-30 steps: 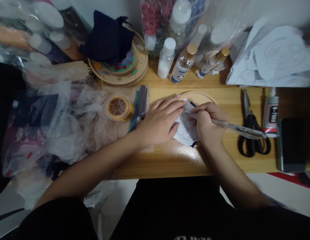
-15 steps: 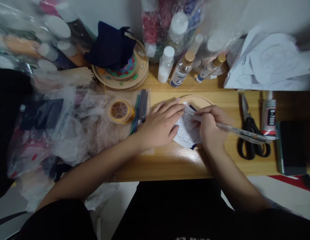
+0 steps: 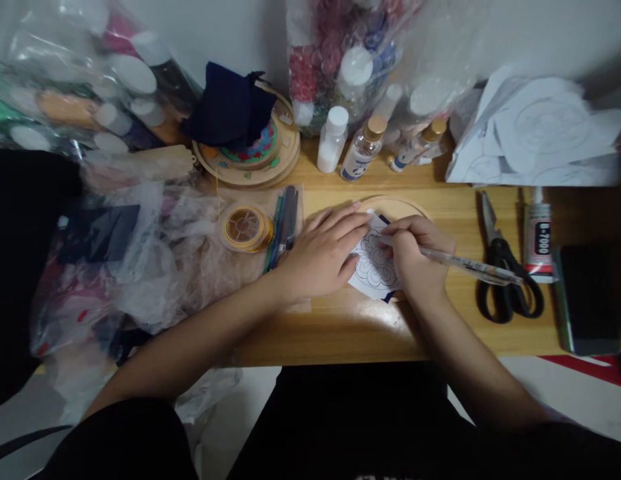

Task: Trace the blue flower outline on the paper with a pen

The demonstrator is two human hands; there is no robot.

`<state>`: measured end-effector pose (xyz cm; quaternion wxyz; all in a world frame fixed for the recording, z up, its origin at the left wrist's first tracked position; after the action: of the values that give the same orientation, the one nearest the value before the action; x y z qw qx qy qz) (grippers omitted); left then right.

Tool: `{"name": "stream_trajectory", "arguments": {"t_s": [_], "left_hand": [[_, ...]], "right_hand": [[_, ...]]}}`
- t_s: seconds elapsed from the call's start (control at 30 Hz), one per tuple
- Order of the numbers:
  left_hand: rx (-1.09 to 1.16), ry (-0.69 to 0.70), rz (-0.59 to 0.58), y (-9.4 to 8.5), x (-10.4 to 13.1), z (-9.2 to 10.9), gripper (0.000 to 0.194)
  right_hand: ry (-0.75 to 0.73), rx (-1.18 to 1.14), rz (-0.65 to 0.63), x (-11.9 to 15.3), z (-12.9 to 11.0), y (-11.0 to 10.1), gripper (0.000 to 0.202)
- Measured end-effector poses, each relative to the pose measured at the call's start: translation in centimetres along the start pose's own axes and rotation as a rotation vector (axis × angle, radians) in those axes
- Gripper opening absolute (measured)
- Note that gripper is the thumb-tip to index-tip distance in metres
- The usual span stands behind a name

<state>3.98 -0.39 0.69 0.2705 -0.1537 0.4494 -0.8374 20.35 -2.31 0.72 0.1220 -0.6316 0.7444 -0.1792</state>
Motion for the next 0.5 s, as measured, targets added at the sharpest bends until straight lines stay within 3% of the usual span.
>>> {"name": "stream_trajectory", "arguments": {"t_s": [0.27, 0.5], "left_hand": [[0.0, -0.026, -0.028, -0.27, 0.02, 0.29, 0.042], [-0.006, -0.028, -0.027, -0.3, 0.1, 0.24, 0.042]], "right_hand": [[0.095, -0.064, 0.048, 0.06, 0.17, -0.38, 0.016], [0.113, -0.123, 0.014, -0.22, 0.74, -0.55, 0.015]]}}
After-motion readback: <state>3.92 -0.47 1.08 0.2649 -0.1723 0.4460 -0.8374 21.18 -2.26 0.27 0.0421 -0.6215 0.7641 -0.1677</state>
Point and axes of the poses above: each hand's wrist, its own x-axis away from the middle knuckle, its own y-axis out of the palm, z = x × y, the point moved 4 cm from there along -x, towards the middle knuckle, and after that the axes turned 13 degrees about -z, right-handed, at the moved point
